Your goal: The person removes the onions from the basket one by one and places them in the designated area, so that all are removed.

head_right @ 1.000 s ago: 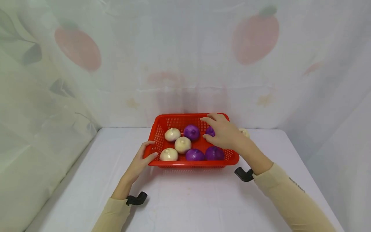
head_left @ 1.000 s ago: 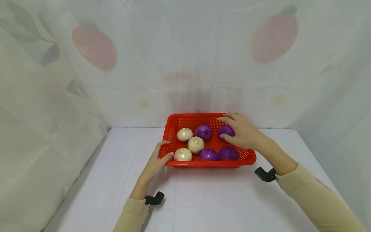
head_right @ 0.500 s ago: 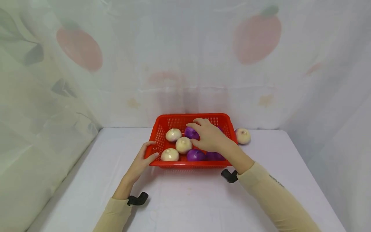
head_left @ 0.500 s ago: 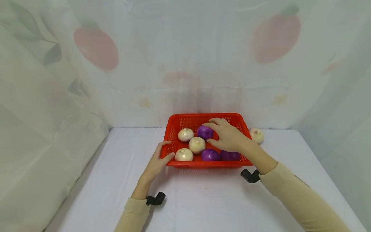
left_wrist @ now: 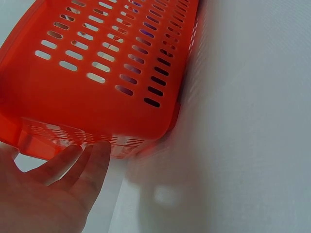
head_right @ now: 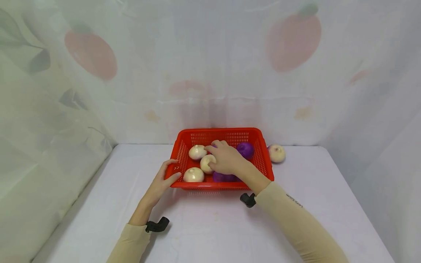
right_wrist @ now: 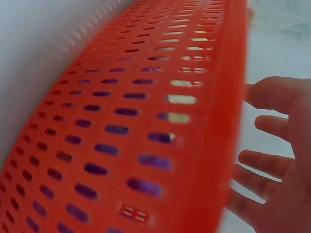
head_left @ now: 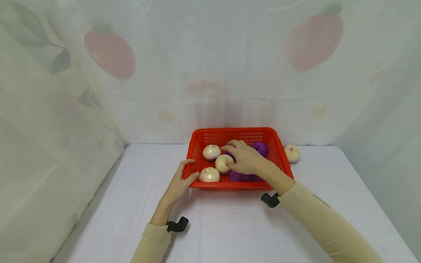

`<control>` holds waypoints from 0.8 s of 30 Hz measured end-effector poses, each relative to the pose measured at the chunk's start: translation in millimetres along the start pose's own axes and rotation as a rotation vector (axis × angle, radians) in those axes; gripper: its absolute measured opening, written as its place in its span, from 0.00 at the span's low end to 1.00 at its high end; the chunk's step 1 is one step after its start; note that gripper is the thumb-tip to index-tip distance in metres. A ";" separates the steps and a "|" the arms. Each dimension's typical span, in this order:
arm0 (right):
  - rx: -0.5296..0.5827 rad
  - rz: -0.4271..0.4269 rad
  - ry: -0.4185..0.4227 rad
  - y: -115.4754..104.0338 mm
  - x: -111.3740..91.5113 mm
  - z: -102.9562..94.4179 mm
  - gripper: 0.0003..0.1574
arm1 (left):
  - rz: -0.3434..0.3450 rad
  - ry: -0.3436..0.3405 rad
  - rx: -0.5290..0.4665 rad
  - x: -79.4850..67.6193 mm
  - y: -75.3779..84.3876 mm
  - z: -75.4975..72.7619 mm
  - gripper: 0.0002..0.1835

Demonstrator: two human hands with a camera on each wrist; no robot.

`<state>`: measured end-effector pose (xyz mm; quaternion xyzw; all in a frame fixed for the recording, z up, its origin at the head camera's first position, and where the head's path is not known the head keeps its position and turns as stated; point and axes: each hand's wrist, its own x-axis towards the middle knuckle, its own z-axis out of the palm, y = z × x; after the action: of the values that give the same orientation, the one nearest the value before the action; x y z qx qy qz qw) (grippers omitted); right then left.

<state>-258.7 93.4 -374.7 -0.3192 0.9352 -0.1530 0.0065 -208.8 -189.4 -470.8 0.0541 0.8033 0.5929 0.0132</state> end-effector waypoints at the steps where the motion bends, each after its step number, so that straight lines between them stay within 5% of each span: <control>1: -0.007 0.002 -0.008 0.1 2.1 2.5 0.34 | -0.002 0.000 0.004 -0.1 0.1 0.1 0.29; 24: -0.057 0.063 -0.130 0.2 30.3 46.7 0.34 | 0.008 -0.005 -0.005 -1.9 1.1 3.2 0.31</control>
<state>-277.9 62.2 -416.7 -0.2987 0.9464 -0.1050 0.0630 -206.5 -186.2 -470.8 0.0589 0.8016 0.5948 0.0130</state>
